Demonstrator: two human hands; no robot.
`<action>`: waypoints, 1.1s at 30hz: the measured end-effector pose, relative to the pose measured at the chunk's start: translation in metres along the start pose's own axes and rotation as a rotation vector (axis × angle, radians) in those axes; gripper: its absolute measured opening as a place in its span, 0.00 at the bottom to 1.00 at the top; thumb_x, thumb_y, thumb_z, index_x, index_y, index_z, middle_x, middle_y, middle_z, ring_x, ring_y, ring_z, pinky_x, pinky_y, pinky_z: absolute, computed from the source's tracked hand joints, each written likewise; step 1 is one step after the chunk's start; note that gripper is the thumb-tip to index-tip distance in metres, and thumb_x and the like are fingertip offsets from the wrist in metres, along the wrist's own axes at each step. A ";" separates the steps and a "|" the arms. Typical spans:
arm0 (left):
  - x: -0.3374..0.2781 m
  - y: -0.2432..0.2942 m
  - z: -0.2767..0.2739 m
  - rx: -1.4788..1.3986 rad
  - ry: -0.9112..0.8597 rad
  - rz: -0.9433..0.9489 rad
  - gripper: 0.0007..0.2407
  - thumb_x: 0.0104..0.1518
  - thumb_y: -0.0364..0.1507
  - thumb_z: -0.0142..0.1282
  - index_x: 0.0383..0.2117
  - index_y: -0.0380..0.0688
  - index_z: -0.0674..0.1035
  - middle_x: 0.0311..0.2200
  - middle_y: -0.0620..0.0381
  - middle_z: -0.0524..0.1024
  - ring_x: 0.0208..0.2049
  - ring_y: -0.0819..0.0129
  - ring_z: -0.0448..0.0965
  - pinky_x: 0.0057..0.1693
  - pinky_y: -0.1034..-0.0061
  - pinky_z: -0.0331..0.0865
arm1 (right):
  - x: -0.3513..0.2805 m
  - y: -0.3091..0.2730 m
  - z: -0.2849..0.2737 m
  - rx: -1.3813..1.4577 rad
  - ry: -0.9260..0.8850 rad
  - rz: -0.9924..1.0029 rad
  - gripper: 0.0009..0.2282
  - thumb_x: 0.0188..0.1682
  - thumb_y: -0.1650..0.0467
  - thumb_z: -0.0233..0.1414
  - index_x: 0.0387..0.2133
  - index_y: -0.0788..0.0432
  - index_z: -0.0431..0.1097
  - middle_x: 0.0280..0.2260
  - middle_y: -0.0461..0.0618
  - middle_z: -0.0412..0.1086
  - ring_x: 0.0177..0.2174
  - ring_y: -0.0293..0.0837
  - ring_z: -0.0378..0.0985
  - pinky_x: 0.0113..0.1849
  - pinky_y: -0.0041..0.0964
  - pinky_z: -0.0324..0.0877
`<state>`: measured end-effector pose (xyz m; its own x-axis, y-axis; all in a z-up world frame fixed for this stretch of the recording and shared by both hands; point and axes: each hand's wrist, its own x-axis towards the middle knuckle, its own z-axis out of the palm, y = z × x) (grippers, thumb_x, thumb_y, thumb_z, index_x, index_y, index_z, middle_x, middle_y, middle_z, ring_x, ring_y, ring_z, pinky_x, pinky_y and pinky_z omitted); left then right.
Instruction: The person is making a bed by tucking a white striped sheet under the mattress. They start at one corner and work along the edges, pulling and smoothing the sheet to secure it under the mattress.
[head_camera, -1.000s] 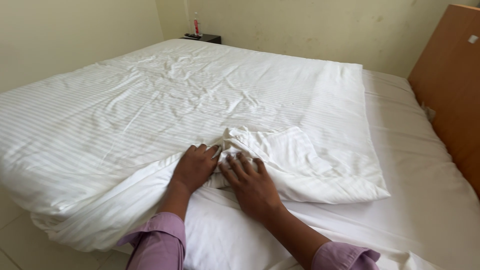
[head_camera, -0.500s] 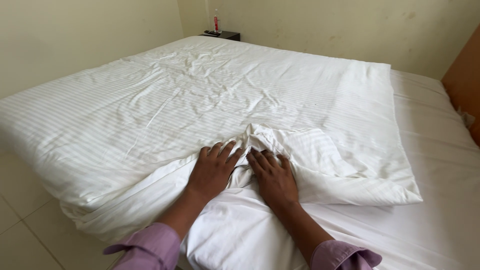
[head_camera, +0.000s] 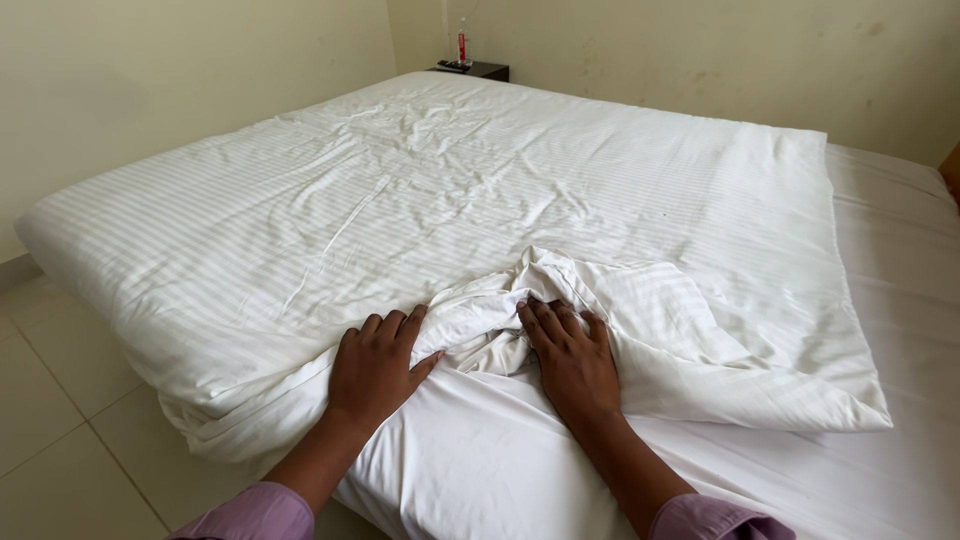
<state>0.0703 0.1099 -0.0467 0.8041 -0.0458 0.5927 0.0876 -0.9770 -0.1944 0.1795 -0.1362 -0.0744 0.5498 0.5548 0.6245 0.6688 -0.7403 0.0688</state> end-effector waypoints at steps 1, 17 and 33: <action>0.001 0.000 0.002 0.000 -0.006 -0.004 0.29 0.53 0.50 0.59 0.57 0.47 0.75 0.36 0.60 0.74 0.36 0.64 0.73 0.38 0.66 0.68 | 0.002 -0.001 -0.005 0.004 -0.005 -0.002 0.26 0.50 0.73 0.43 0.65 0.48 0.57 0.63 0.44 0.61 0.61 0.45 0.60 0.59 0.54 0.51; 0.027 -0.011 0.015 -0.040 -0.275 -0.059 0.31 0.50 0.43 0.63 0.64 0.56 0.67 0.48 0.58 0.72 0.45 0.61 0.71 0.47 0.62 0.68 | 0.014 -0.011 -0.004 0.095 -0.369 0.040 0.35 0.46 0.65 0.44 0.69 0.57 0.40 0.71 0.53 0.39 0.67 0.54 0.40 0.62 0.61 0.32; 0.050 -0.009 0.047 -0.162 -0.484 -0.215 0.45 0.46 0.51 0.62 0.72 0.52 0.52 0.74 0.49 0.44 0.74 0.44 0.41 0.65 0.42 0.49 | -0.012 -0.028 0.114 0.065 -0.070 0.183 0.49 0.41 0.35 0.36 0.67 0.55 0.35 0.68 0.58 0.40 0.67 0.59 0.34 0.58 0.70 0.26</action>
<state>0.1374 0.1261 -0.0525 0.9600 0.2216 0.1712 0.2186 -0.9751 0.0362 0.2116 -0.0789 -0.1729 0.6974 0.4397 0.5659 0.5837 -0.8067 -0.0924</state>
